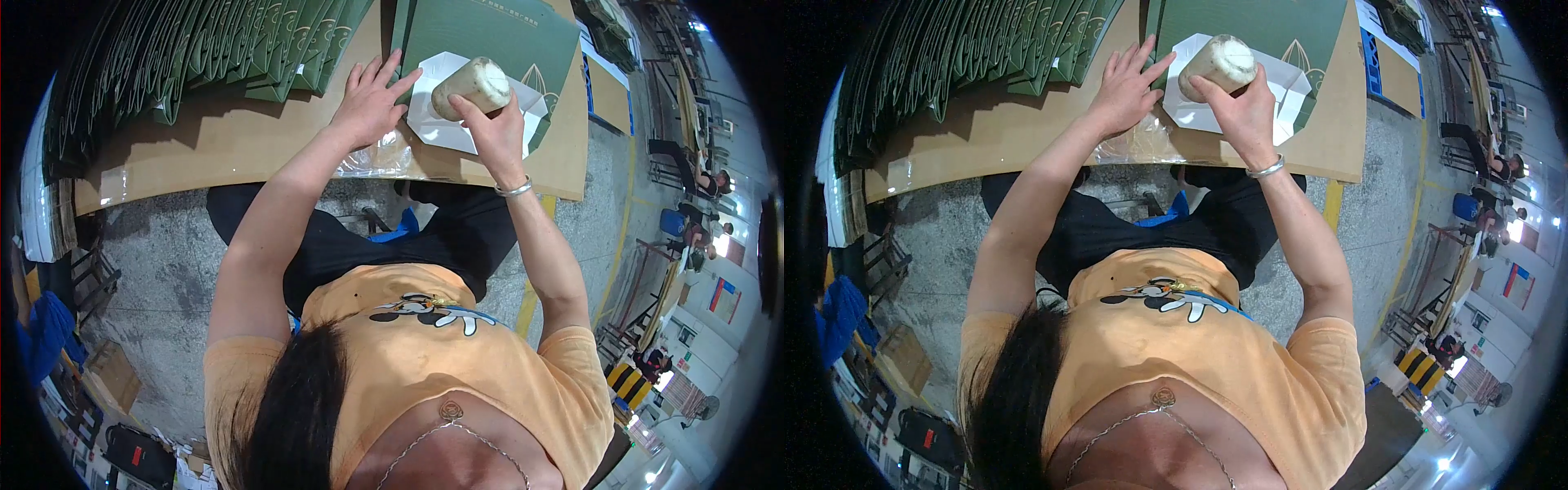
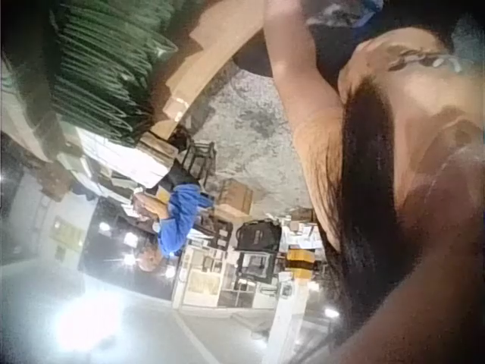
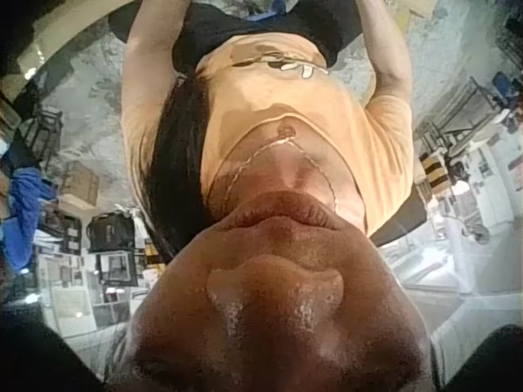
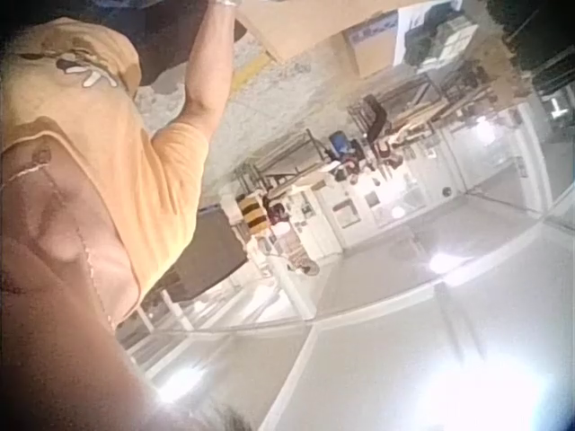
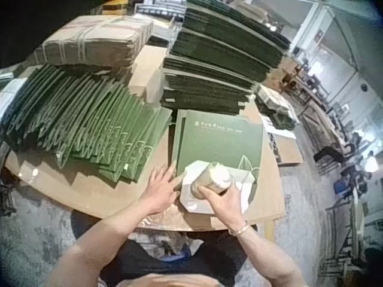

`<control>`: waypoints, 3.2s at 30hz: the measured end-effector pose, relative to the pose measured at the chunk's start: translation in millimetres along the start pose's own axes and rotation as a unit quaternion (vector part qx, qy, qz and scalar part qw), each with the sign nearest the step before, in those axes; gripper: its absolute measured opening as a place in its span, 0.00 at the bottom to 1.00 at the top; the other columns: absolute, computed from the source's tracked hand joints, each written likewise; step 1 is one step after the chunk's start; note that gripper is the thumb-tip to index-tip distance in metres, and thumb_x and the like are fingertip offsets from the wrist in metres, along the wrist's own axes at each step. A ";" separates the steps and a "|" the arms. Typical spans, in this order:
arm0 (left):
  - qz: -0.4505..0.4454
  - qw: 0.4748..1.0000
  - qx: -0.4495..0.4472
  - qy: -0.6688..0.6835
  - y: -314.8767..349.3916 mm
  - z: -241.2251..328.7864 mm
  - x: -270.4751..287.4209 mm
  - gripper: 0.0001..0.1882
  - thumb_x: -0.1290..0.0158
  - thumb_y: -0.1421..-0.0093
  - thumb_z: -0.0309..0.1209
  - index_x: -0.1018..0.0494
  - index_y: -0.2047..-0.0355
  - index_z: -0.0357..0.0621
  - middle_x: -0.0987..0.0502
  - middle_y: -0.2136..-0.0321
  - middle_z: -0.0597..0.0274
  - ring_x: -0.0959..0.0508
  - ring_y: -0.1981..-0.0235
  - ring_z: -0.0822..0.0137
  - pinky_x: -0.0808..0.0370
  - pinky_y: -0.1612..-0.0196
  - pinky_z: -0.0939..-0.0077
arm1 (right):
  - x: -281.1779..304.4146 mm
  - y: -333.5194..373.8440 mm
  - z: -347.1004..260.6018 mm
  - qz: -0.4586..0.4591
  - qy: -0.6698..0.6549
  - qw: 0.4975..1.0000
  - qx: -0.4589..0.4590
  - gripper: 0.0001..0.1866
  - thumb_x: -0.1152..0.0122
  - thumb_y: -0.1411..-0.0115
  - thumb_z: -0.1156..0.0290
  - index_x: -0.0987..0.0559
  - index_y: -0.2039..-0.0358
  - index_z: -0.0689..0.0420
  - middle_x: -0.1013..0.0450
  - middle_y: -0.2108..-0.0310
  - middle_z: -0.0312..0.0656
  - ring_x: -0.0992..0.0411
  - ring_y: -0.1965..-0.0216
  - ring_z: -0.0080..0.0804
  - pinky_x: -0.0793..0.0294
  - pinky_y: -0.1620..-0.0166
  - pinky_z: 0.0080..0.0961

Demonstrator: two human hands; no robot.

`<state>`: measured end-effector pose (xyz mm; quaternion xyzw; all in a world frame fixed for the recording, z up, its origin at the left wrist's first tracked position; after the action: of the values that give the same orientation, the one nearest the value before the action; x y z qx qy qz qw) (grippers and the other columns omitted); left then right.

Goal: Applying glue and folding green paper bags in a factory assembly line setting.

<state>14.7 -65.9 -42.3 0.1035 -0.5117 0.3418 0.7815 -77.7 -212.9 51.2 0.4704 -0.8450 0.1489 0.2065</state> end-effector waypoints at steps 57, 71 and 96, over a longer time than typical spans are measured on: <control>0.018 1.000 -0.011 -0.007 0.4 -5.8 -6.9 0.34 0.49 0.38 0.39 0.47 0.32 0.73 0.56 0.29 0.57 0.52 0.30 0.52 0.59 0.30 0.48 | 48.1 25.5 19.6 0.008 0.049 0.999 -0.015 0.34 0.26 0.50 0.55 0.29 0.52 0.66 0.23 0.57 0.50 0.24 0.54 0.36 0.22 0.52 0.30; 0.018 1.000 -0.013 0.001 -0.8 -7.0 -7.7 0.34 0.50 0.38 0.39 0.47 0.32 0.73 0.56 0.29 0.57 0.51 0.30 0.51 0.60 0.30 0.49 | 89.1 32.5 35.0 0.052 0.088 0.994 -0.028 0.34 0.26 0.50 0.56 0.28 0.50 0.65 0.23 0.56 0.49 0.24 0.54 0.35 0.23 0.52 0.29; 0.018 1.000 -0.017 0.004 -0.2 -5.8 -3.7 0.34 0.49 0.38 0.37 0.46 0.32 0.69 0.55 0.30 0.55 0.50 0.30 0.53 0.59 0.30 0.50 | 158.7 45.5 63.1 0.182 0.085 0.977 -0.074 0.32 0.26 0.50 0.59 0.28 0.52 0.66 0.23 0.60 0.47 0.23 0.60 0.31 0.22 0.59 0.26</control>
<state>18.1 -64.7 -48.1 0.0798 -0.5161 0.3472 0.7789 -204.8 -334.1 71.3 0.2773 -0.9046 0.1604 0.2812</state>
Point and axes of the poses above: each hand's wrist, its own y-axis away from the middle knuckle, its own x-axis out of the back of the hand, z = x × y, the point moved 7 cm from there along -y, towards the middle knuckle
